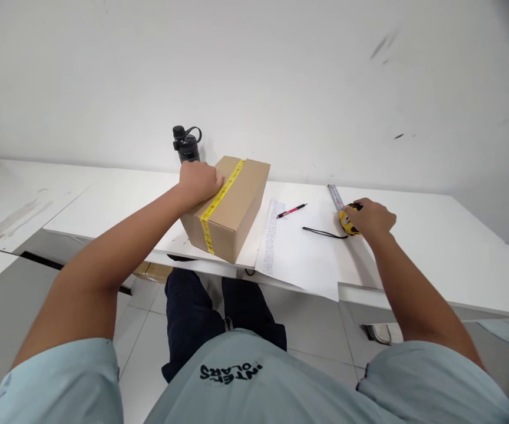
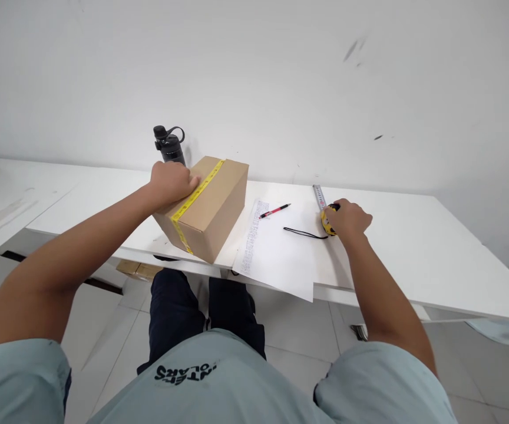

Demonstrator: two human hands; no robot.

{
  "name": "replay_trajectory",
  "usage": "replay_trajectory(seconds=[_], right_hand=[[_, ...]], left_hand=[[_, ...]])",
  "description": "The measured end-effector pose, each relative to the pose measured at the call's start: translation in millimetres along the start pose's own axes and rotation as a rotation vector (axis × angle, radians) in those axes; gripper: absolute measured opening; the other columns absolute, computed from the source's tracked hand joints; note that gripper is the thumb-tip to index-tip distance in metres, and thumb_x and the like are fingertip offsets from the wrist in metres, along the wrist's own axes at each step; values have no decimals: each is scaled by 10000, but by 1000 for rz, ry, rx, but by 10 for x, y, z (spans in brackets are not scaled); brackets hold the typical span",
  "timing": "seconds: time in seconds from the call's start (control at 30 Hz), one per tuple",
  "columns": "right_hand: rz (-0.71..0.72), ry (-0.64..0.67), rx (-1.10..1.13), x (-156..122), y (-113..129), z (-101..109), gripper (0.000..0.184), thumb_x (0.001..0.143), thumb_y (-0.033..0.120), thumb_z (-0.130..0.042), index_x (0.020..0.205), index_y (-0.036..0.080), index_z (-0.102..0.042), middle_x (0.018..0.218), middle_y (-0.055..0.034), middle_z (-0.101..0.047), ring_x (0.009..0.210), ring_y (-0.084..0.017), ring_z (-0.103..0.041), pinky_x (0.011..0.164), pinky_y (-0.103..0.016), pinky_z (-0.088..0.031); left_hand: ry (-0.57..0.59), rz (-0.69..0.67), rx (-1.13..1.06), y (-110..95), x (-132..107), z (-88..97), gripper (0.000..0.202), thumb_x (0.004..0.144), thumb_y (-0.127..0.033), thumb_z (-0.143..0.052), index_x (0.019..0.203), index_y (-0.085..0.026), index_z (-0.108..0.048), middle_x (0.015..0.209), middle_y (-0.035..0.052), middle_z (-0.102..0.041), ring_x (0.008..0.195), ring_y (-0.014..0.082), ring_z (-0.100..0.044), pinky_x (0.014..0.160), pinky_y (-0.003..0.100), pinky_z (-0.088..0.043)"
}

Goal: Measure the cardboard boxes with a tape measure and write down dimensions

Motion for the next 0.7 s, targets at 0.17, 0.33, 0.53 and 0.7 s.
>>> replay_trajectory(seconds=[0.17, 0.33, 0.53, 0.7], right_hand=[[19, -55, -112, -101, 132, 9, 353, 924, 526, -551, 902, 203, -693, 961, -245, -684, 935, -367, -592, 801, -571, -415], [216, 54, -298, -177, 744, -307, 442, 1020, 296, -409, 1330, 148, -687, 1349, -290, -653, 1239, -401, -588, 967, -569, -412], [248, 321, -412, 84, 1174, -928, 455, 948, 108, -434, 1279, 161, -740, 1130, -231, -740, 968, -310, -716, 805, -390, -438], [396, 371, -372, 95, 1326, -1062, 423, 970, 130, -449, 1250, 226, -751, 1206, -166, -738, 1013, -278, -713, 798, -354, -406]], left_hand=[[-104, 51, 51, -193, 216, 116, 606, 1091, -534, -316, 1271, -171, -766, 1278, 182, -730, 1257, 419, -534, 1038, 568, -344], [-227, -184, -119, -434, 370, 142, 538, 1077, -423, -365, 1372, -107, -686, 1428, 211, -669, 1341, 385, -540, 1033, 505, -424], [-232, -519, -187, -715, 290, 96, 505, 1083, -475, -349, 1128, -212, -777, 1219, 131, -769, 1166, 347, -668, 916, 453, -473], [-220, -453, -191, -707, 316, 73, 486, 1071, -467, -367, 1105, -205, -775, 1177, 142, -761, 1117, 350, -677, 807, 437, -480]])
Point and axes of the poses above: each hand's wrist, its own x-axis towards the middle knuckle, its own z-axis out of the back of the hand, y = z × x, the point moved 8 cm from there along x, towards the middle knuckle
